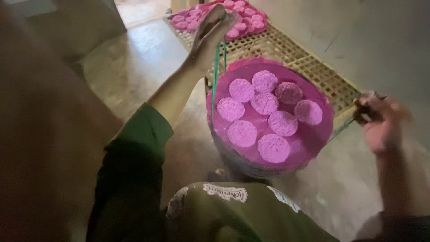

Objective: The person presses pink dough into a handheld wooden mold, ejects the molded discs onto round trays, and carries a tray to a steamer pot, covering it with a woven bamboo lid. They then place small colored cups on the molded pieces and stack bamboo lids over trays of finished pieces.

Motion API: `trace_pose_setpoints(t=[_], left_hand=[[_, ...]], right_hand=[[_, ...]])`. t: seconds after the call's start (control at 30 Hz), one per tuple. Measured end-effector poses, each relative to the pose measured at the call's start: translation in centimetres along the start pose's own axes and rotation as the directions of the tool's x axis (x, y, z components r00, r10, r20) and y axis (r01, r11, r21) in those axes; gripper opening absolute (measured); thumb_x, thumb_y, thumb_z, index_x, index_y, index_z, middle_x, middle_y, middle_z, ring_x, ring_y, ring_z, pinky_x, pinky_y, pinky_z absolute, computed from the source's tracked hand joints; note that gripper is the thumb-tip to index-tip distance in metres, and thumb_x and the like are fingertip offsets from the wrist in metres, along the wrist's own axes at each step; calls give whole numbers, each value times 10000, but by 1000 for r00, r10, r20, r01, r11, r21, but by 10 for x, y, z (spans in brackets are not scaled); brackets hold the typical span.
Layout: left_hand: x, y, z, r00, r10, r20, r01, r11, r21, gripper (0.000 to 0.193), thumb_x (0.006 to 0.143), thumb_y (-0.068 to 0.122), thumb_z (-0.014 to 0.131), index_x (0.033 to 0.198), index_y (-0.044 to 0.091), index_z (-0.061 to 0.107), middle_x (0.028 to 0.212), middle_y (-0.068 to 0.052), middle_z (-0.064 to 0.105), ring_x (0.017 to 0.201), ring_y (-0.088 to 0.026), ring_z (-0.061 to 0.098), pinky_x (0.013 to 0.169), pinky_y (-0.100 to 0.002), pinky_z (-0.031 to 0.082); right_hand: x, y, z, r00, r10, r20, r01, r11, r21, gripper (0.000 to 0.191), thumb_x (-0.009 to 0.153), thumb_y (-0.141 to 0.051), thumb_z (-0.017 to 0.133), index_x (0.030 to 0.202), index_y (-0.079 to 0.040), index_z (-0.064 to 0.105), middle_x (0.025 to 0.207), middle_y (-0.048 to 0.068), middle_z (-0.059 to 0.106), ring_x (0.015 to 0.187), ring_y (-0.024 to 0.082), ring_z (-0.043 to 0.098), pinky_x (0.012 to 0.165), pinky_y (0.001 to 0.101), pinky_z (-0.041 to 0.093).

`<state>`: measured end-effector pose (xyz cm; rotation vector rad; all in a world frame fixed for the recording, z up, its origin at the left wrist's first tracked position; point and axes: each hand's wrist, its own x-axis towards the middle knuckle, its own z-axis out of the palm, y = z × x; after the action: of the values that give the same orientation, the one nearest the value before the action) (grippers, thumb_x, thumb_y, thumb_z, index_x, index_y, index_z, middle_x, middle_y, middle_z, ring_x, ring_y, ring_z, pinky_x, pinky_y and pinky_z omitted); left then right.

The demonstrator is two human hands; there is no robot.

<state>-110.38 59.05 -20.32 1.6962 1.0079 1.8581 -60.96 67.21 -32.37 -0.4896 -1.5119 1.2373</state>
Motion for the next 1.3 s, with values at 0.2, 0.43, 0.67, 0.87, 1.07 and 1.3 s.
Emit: trace_pose_setpoints(t=[0.2, 0.43, 0.67, 0.87, 1.07, 1.3], left_hand=[[87, -84, 12, 987, -73, 145, 82, 995, -58, 302, 970, 394, 630, 969, 133, 479, 940, 16, 466, 906, -127, 494, 837, -330, 441], [142, -133, -52, 950, -177, 258, 189, 982, -24, 304, 997, 417, 588, 887, 169, 451, 818, 33, 403, 783, -127, 411, 775, -318, 397], [153, -233, -89, 881, -213, 423, 355, 888, -293, 828, 985, 467, 672, 1561, -23, 333, 1512, -170, 541, 1435, -265, 500, 1209, -404, 387], [127, -294, -217, 690, -681, 243, 722, 667, -181, 293, 952, 301, 674, 1130, 73, 724, 1205, -120, 745, 1033, -181, 734, 792, -308, 573], [91, -349, -292, 827, -516, 223, 49, 461, 886, 440, 987, 284, 712, 1361, 65, 635, 1305, -198, 640, 1095, -322, 636, 862, -430, 534], [34, -312, -150, 421, -661, 622, 289, 747, 599, 407, 995, 104, 605, 1402, 107, 580, 1240, -113, 704, 738, -298, 713, 606, -415, 580]], right_hand=[[74, 59, 13, 974, 142, -178, -143, 990, 12, 168, 1120, -145, 610, 997, -38, 570, 922, 61, 578, 831, 161, 536, 759, 298, 468], [83, 30, 118, 829, 136, -543, -199, 978, -58, 27, 1038, -45, 582, 1047, -34, 606, 978, 46, 624, 824, 116, 559, 707, 252, 463], [40, 80, 129, 688, -26, -725, -175, 964, -201, 86, 1037, 17, 532, 972, -38, 543, 925, 72, 621, 723, 117, 504, 612, 258, 395], [-78, 102, 122, 381, -298, -875, -528, 706, -471, 167, 1114, 37, 568, 960, 7, 511, 919, 130, 550, 709, 156, 469, 605, 285, 388], [-118, 107, 204, 601, -481, -638, -799, -345, -493, 261, 983, 4, 595, 1227, -40, 676, 1138, 153, 663, 1007, 289, 648, 829, 448, 500], [-7, 126, 250, 621, -237, -747, -784, -193, -590, 170, 1005, -221, 763, 1110, -88, 777, 1013, 124, 725, 930, 316, 674, 800, 423, 538]])
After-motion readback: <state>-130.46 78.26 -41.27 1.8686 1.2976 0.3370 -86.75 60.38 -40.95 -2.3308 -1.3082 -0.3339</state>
